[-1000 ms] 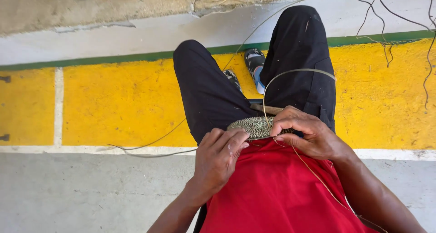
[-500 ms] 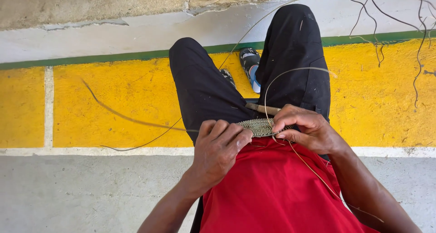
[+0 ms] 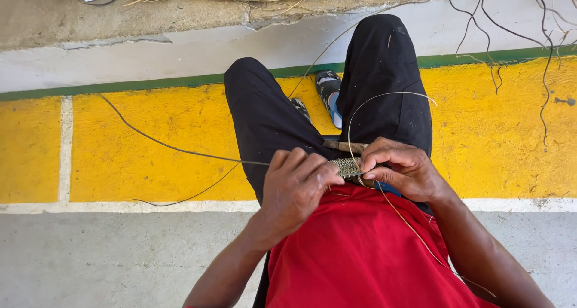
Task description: Weaving thin fiber strands to create a small circular woven object.
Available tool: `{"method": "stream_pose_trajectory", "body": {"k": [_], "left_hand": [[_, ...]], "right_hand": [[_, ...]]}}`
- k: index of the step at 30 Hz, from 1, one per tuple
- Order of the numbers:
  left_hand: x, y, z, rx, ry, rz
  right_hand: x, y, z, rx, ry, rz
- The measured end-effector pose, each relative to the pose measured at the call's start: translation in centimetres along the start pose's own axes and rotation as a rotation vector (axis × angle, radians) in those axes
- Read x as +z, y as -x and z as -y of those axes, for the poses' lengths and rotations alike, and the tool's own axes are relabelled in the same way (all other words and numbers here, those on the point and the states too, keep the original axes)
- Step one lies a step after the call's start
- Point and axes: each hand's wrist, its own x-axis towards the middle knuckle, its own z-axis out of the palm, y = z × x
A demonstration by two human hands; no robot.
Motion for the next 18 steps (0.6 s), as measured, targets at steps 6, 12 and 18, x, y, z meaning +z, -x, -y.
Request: {"method": "stream_pose_trajectory", "body": {"k": [6, 12, 18], "left_hand": [[1.2, -0.2, -0.9, -0.014, -0.028, -0.048], [1.5, -0.7, -0.2, -0.019, -0.018, -0.039], [1.4, -1.3, 0.3, -0.006, 0.001, -0.053]], "right_hand": [[0.3, -0.3, -0.6, 0.080, -0.027, -0.071], [-0.6, -1.2, -0.7, 0.105, -0.111, -0.066], [-1.5, -4.6, -1.2, 0.237, 0.175, -0.025]]}}
